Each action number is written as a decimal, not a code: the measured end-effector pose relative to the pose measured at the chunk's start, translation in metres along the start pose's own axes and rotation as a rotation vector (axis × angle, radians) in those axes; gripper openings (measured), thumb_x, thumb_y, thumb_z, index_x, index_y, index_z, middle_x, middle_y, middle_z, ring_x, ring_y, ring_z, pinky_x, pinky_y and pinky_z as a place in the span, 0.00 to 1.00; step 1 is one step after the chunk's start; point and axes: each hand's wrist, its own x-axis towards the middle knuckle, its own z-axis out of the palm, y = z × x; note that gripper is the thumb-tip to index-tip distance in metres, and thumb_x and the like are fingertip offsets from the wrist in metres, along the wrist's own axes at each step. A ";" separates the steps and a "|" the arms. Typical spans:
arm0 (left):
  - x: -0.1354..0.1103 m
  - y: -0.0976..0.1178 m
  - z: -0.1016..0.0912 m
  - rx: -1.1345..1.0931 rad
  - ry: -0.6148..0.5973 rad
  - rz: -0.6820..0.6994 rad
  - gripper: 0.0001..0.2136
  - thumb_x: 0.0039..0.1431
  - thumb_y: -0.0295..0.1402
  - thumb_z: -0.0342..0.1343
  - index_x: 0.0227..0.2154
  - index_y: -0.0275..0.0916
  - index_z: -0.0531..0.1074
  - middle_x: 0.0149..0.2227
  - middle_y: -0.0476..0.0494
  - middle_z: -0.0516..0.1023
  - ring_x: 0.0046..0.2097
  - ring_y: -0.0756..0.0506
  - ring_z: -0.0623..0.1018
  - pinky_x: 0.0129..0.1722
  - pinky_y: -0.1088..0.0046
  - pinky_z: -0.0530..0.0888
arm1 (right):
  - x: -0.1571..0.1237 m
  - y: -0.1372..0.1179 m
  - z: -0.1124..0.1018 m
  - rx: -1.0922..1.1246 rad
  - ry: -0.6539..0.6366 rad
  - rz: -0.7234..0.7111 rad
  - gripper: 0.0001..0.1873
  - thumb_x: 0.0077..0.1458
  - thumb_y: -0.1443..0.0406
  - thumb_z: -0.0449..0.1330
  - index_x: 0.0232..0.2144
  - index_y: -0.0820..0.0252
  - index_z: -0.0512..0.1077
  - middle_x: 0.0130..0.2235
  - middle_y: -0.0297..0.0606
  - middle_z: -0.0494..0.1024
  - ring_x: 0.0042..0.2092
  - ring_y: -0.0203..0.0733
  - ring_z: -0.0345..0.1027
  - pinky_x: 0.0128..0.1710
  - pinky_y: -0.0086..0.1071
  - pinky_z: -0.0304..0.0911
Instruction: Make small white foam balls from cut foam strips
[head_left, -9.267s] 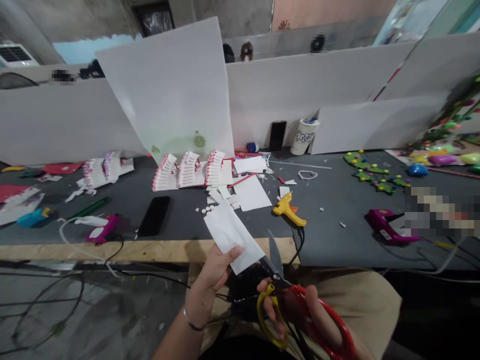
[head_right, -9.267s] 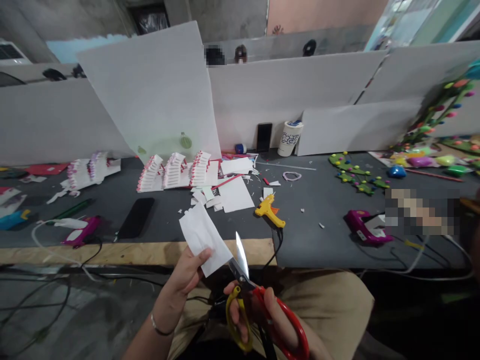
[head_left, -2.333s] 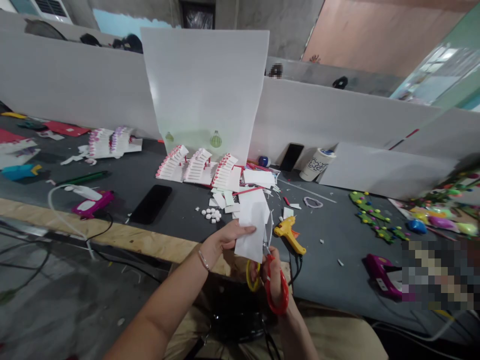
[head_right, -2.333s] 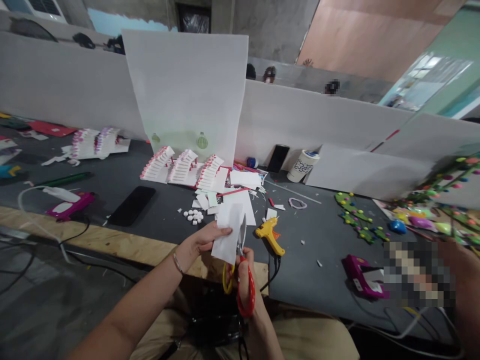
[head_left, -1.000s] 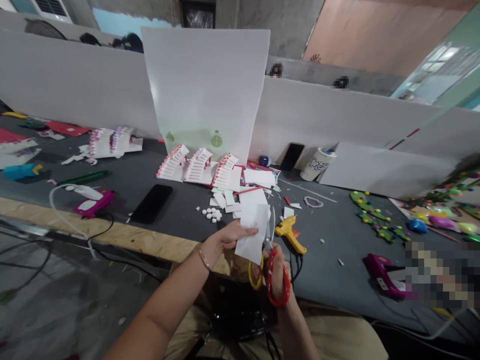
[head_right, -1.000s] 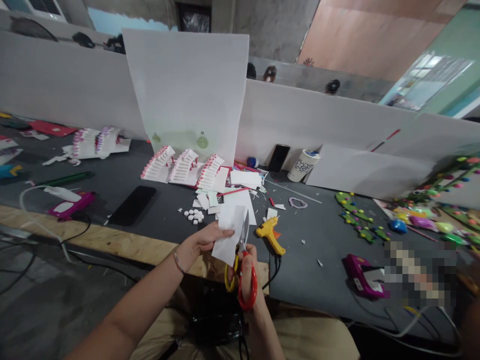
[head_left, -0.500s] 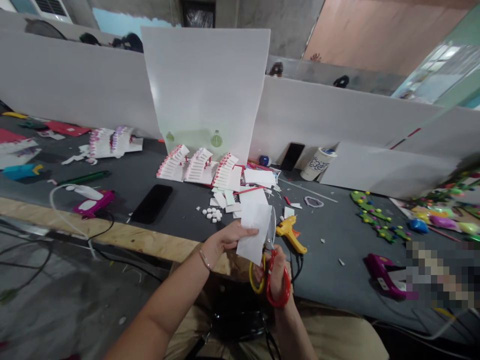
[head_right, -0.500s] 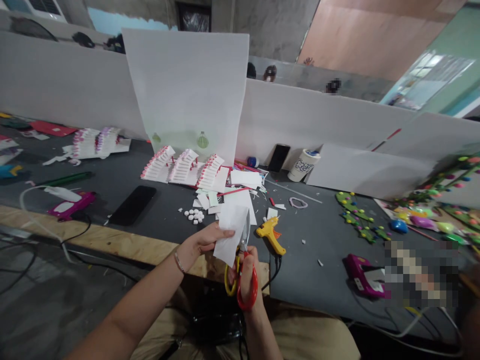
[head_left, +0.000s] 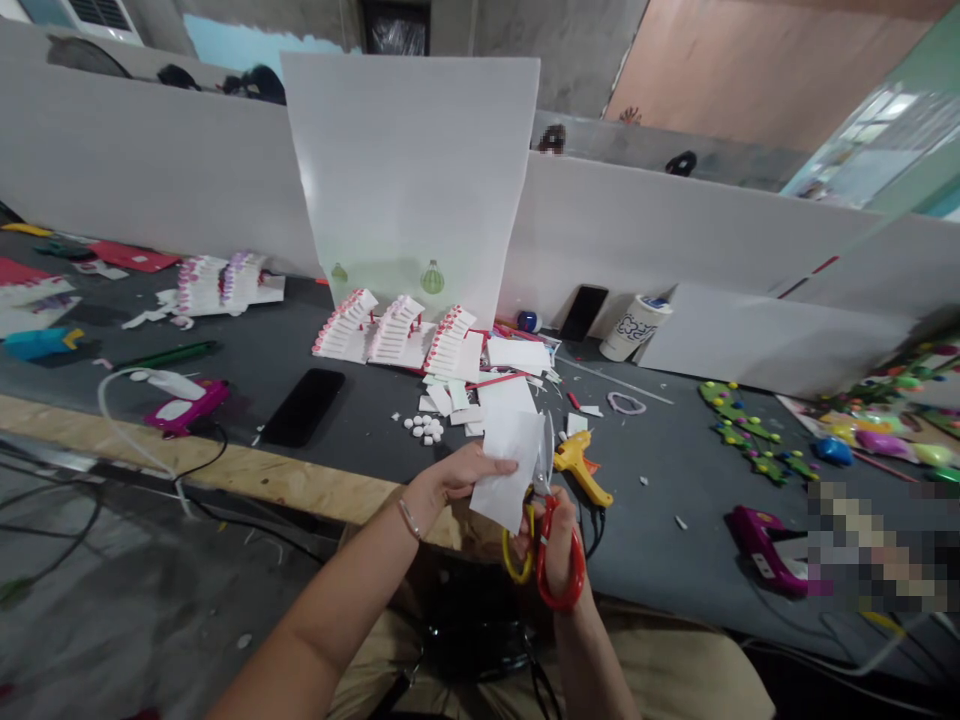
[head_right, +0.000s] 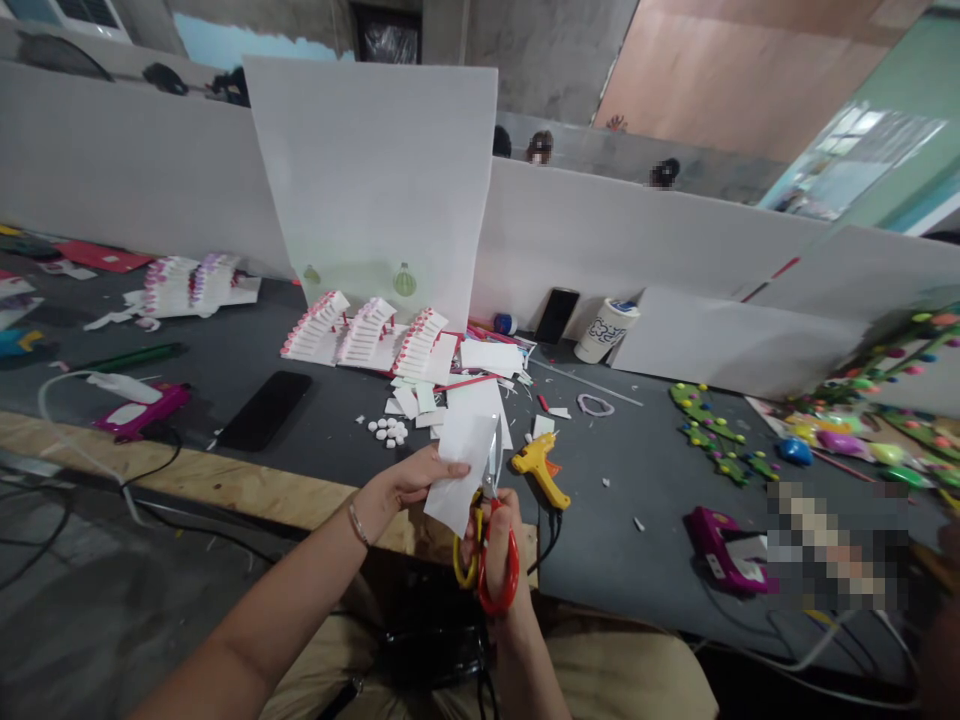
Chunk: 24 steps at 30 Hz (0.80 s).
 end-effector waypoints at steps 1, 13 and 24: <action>0.000 0.000 0.000 0.007 0.000 -0.002 0.22 0.31 0.34 0.74 0.33 0.31 0.78 0.29 0.40 0.81 0.26 0.47 0.77 0.30 0.71 0.73 | 0.001 0.000 0.000 0.006 0.006 0.011 0.26 0.51 0.39 0.54 0.30 0.53 0.57 0.20 0.23 0.65 0.14 0.28 0.53 0.10 0.23 0.51; -0.003 0.003 0.004 0.020 -0.016 0.028 0.24 0.33 0.35 0.73 0.37 0.32 0.79 0.33 0.38 0.82 0.30 0.45 0.78 0.35 0.70 0.74 | 0.007 -0.019 -0.005 -0.108 0.013 -0.061 0.25 0.54 0.40 0.51 0.29 0.53 0.55 0.16 0.21 0.62 0.13 0.28 0.50 0.10 0.22 0.50; 0.007 0.006 0.001 -0.069 0.017 0.185 0.24 0.43 0.38 0.69 0.44 0.36 0.76 0.42 0.36 0.81 0.43 0.39 0.79 0.44 0.64 0.74 | 0.087 -0.084 -0.123 -1.043 0.340 -0.103 0.35 0.38 0.45 0.64 0.43 0.58 0.62 0.27 0.33 0.73 0.27 0.41 0.68 0.25 0.31 0.63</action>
